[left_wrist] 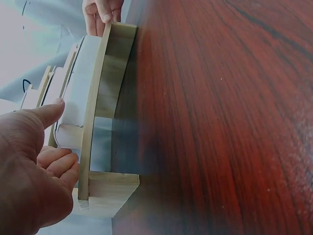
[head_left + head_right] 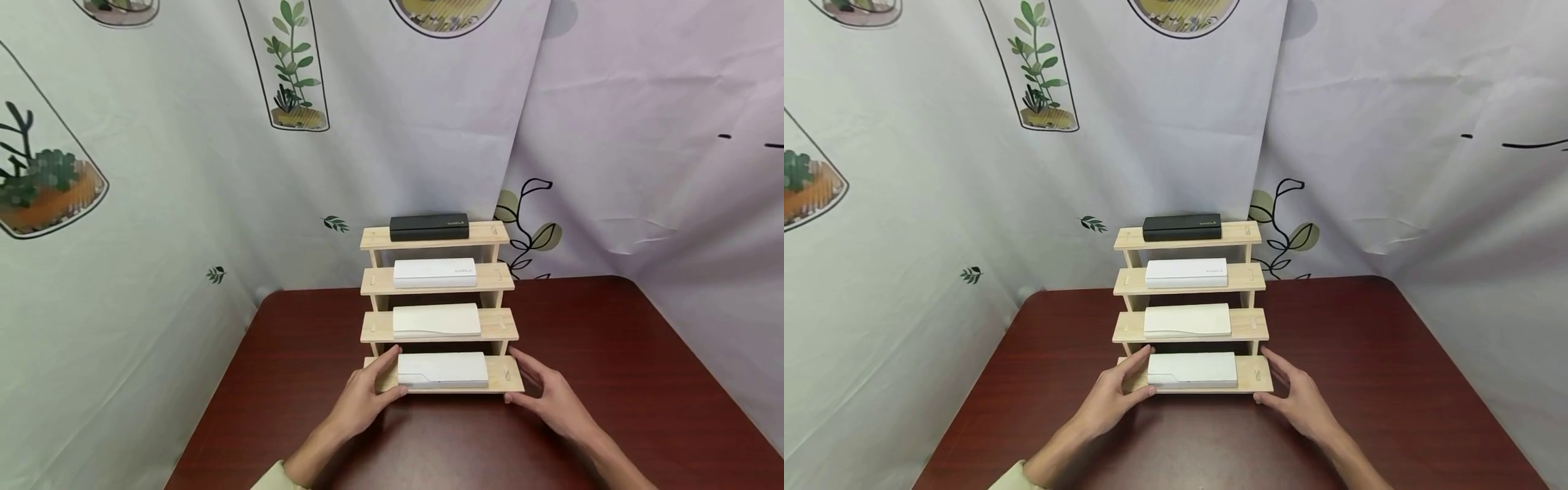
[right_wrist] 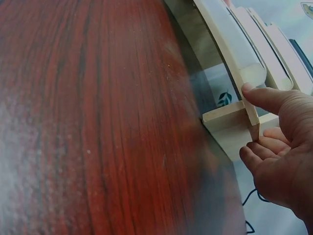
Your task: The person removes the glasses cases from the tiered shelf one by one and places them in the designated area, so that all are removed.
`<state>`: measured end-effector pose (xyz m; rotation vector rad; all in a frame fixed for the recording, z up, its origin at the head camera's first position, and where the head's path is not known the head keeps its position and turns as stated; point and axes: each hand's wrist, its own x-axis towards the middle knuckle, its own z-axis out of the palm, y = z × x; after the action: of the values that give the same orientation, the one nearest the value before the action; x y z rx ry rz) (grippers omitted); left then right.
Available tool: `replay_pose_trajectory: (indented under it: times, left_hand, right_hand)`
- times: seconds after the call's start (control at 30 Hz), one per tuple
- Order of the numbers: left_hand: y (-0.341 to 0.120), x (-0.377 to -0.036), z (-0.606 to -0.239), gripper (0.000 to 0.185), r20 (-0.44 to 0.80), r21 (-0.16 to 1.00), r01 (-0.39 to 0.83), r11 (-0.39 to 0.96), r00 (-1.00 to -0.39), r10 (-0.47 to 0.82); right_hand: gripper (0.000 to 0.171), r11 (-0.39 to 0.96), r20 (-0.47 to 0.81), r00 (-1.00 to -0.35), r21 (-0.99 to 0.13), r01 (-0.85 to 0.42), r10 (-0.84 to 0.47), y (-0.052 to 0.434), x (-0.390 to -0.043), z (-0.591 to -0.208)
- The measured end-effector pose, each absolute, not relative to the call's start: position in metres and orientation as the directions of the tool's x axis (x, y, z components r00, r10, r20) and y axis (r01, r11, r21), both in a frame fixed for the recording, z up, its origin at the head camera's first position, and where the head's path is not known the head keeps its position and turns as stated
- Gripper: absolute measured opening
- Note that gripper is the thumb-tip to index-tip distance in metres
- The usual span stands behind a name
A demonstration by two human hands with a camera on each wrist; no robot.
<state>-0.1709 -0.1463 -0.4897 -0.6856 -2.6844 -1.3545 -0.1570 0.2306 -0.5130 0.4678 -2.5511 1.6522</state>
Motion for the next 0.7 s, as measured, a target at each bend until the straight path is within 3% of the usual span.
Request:
replay_pose_trajectory:
  times: [0.7]
  left_hand:
    - [-0.1418,-0.1756,-0.4936,0.072,0.283,0.758,0.442,0.479,-0.885,0.370]
  right_hand:
    - [0.083,0.336,0.239,-0.946,-0.892,-0.303,-0.220,0.2308,-0.1610,-0.5149]
